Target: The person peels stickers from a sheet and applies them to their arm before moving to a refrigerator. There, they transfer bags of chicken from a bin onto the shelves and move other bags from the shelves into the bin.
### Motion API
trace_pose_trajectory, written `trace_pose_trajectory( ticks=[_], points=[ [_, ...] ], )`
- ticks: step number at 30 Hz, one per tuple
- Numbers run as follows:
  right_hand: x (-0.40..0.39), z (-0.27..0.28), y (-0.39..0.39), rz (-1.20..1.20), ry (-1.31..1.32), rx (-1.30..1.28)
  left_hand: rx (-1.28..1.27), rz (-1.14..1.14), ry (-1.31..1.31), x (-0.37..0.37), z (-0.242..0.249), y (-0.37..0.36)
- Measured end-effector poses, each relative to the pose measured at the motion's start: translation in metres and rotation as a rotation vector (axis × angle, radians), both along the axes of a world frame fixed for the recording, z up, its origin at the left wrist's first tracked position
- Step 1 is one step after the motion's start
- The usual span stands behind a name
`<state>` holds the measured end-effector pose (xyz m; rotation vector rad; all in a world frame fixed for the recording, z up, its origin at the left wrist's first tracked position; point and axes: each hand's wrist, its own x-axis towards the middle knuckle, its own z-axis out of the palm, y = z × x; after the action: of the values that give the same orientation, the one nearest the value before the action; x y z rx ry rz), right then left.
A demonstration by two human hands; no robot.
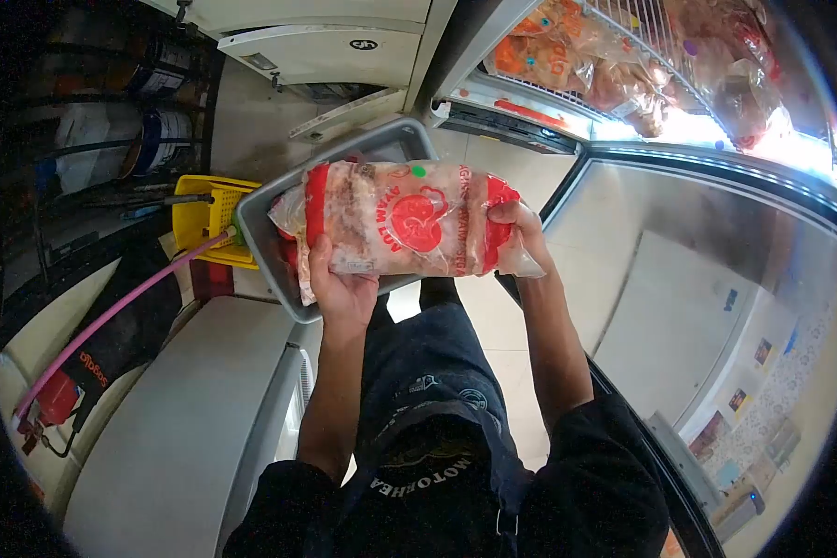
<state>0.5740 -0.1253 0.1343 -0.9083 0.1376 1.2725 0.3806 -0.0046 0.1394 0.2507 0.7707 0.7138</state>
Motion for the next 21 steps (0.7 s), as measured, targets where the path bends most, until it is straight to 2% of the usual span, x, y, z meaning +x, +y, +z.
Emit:
trace_pose_trajectory(
  ticks=[14, 20, 21],
  points=[
    [0.010, 0.001, -0.011, -0.030, -0.022, 0.040, -0.014, -0.032, -0.100, 0.012, -0.008, -0.012],
    [0.027, 0.003, -0.001, -0.103, -0.010, -0.050, -0.034, -0.047, -0.075, 0.023, -0.014, -0.028],
    [0.036, -0.014, -0.016, -0.063, -0.023, -0.085, -0.025, -0.054, -0.075, 0.025, -0.014, -0.030]
  ],
)
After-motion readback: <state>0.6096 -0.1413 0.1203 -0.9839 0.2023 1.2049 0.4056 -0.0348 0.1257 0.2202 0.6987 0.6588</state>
